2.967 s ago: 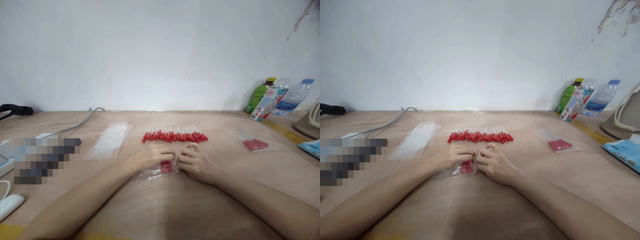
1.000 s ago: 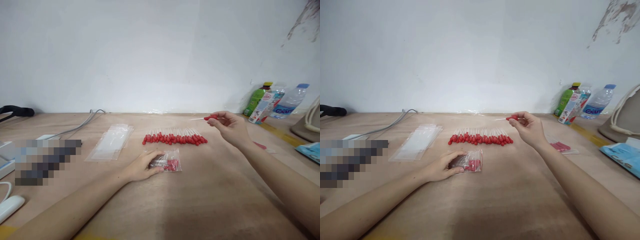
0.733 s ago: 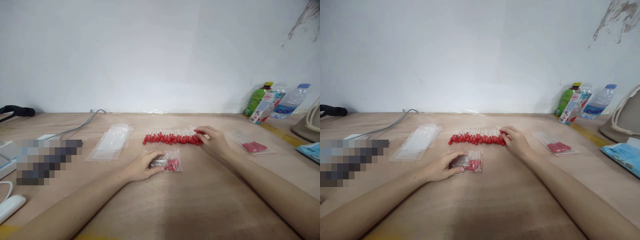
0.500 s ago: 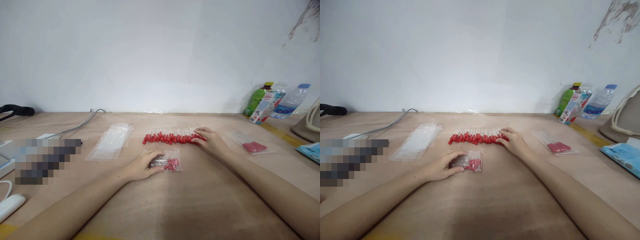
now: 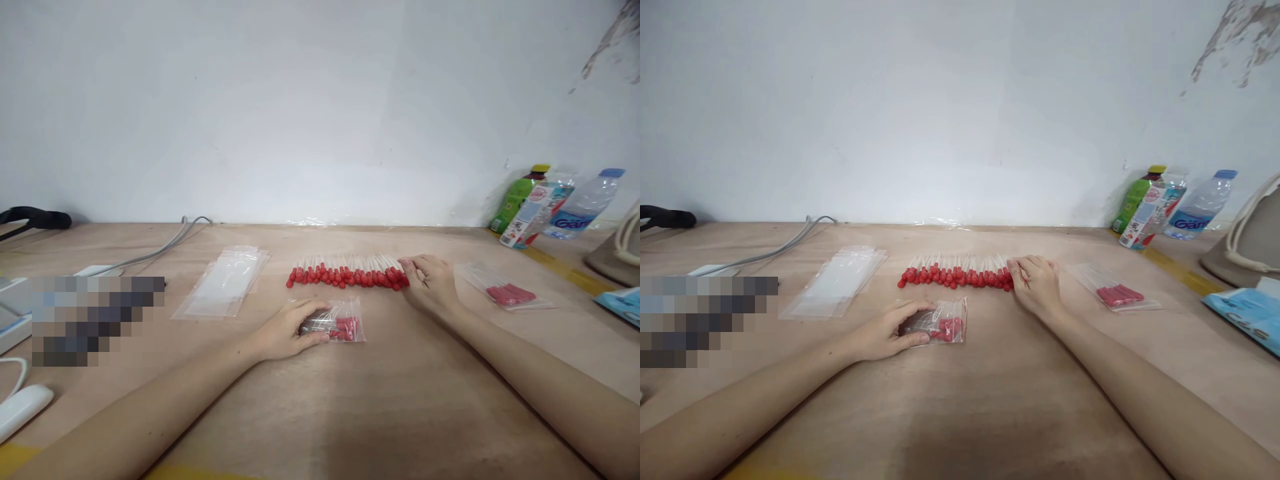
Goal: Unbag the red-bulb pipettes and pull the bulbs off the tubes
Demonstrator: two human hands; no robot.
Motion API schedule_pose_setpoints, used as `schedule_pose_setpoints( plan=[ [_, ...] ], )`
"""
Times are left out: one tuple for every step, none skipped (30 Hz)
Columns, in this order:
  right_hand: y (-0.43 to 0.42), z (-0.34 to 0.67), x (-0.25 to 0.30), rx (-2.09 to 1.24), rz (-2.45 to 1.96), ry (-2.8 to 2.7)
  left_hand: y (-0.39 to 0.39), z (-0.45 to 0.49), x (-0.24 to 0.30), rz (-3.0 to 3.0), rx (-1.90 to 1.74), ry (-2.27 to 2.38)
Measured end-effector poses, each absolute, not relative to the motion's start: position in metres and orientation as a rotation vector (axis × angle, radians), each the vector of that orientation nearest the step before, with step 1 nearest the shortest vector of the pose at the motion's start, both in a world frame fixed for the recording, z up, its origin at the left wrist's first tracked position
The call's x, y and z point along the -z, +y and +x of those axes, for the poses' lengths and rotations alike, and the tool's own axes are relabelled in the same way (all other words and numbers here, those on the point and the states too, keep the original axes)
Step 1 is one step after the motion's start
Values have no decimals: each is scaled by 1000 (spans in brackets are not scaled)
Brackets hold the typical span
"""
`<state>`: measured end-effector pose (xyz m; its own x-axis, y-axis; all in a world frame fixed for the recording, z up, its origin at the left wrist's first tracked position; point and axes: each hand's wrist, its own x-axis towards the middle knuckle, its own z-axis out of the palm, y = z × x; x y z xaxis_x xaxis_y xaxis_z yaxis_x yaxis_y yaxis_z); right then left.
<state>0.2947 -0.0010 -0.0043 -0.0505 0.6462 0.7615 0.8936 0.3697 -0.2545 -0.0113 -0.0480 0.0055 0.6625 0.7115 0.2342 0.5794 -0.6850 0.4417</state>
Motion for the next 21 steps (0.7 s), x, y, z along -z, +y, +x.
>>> schedule_pose_setpoints(
  plan=[
    [-5,291,3,370,-1319,-1772,-48,-11,-6,2549,-567,1024],
    [-11,287,2,354,-1264,-1803,-48,-11,-6,2545,-568,1022],
    [-18,281,1,310,-1192,-1861,-49,-11,-7,2542,-568,1021],
    [-25,274,-1,233,-1115,-1963,-49,-11,-7,2540,-566,1020],
    [-33,267,-3,146,-1059,-2077,-49,-11,-8,2538,-563,1020],
    [-40,260,-4,71,-1019,-2161,-49,-11,-8,2537,-558,1020],
    [-45,253,-5,4,-1003,-2217,-50,-11,-8,2536,-555,1022],
    [-50,246,-5,-63,-994,-2263,-50,-11,-8,2534,-554,1022],
    [-53,241,-6,-128,-986,-2294,-50,-11,-8,2531,-553,1020],
    [-54,237,-6,-190,-983,-2320,-50,-10,-8,2531,-557,1015],
    [-55,234,-6,-247,-982,-2341,-50,-10,-8,2532,-567,1008],
    [-55,231,-6,-299,-982,-2361,-50,-9,-8,2536,-579,999],
    [-54,230,-7,-343,-985,-2380,-50,-9,-7,2541,-594,992],
    [-54,228,-7,-380,-991,-2397,-51,-8,-7,2546,-607,988],
    [-54,227,-8,-411,-995,-2407,-51,-7,-7,2550,-614,987],
    [-54,226,-8,-438,-994,-2411,-52,-7,-7,2552,-617,989],
    [-54,224,-9,-462,-987,-2409,-52,-6,-7,2552,-614,991],
    [-55,222,-9,-482,-977,-2398,-52,-5,-7,2551,-613,995],
    [-56,221,-9,-502,-962,-2380,-53,-5,-7,2547,-614,997],
    [-57,219,-9,-522,-944,-2359,-53,-5,-7,2543,-616,999],
    [-58,217,-8,-541,-926,-2332,-52,-5,-7,2540,-617,998]
  ],
)
